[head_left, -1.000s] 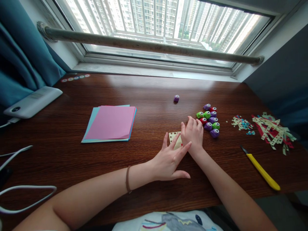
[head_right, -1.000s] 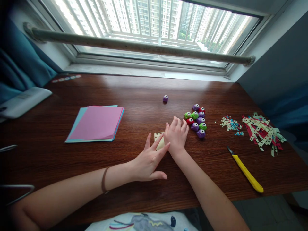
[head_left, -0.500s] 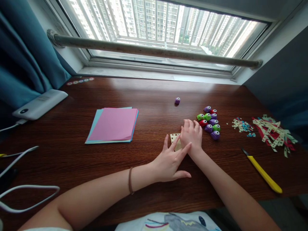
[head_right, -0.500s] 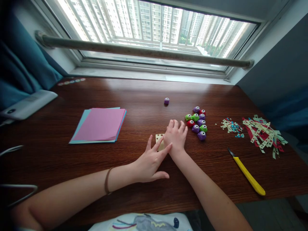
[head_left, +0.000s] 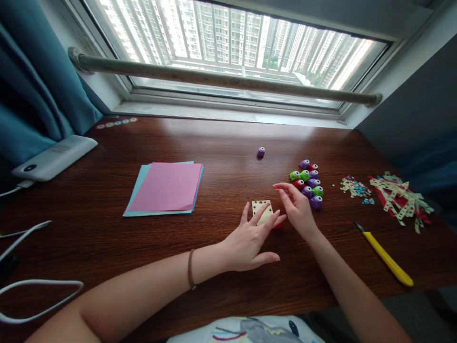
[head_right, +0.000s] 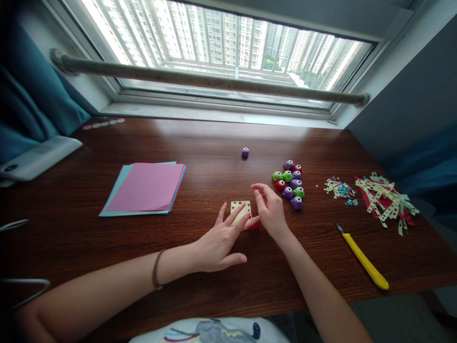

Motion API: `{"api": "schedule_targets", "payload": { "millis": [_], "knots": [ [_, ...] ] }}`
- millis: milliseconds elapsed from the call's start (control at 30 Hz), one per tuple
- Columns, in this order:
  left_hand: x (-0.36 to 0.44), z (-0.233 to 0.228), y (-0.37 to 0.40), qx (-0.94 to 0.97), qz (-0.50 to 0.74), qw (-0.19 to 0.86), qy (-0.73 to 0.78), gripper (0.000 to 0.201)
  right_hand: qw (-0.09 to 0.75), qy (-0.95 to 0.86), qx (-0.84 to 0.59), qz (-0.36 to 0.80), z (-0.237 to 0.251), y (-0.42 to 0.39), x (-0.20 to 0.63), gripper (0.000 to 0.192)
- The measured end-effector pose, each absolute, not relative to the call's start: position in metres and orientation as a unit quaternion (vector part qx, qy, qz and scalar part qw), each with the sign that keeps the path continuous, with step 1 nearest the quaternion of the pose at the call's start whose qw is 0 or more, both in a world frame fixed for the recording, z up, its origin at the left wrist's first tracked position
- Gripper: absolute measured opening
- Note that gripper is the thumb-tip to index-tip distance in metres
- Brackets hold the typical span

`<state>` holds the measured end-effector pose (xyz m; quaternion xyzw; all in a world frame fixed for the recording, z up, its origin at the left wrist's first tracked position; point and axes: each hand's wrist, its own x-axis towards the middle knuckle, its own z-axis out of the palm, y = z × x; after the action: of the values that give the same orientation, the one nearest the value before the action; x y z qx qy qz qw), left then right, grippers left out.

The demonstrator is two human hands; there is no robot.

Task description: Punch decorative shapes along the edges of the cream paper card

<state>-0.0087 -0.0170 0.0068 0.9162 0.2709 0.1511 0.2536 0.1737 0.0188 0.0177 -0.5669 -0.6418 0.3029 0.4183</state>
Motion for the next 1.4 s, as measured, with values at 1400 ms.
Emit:
{"api": "schedule_targets", "payload": {
  "millis": [1400],
  "knots": [
    [-0.005,-0.004,-0.018,0.898,0.131,0.15,0.392,0.047,0.292,-0.702,-0.649,0.036,-0.003,-0.024,0.262,0.023]
  ]
}}
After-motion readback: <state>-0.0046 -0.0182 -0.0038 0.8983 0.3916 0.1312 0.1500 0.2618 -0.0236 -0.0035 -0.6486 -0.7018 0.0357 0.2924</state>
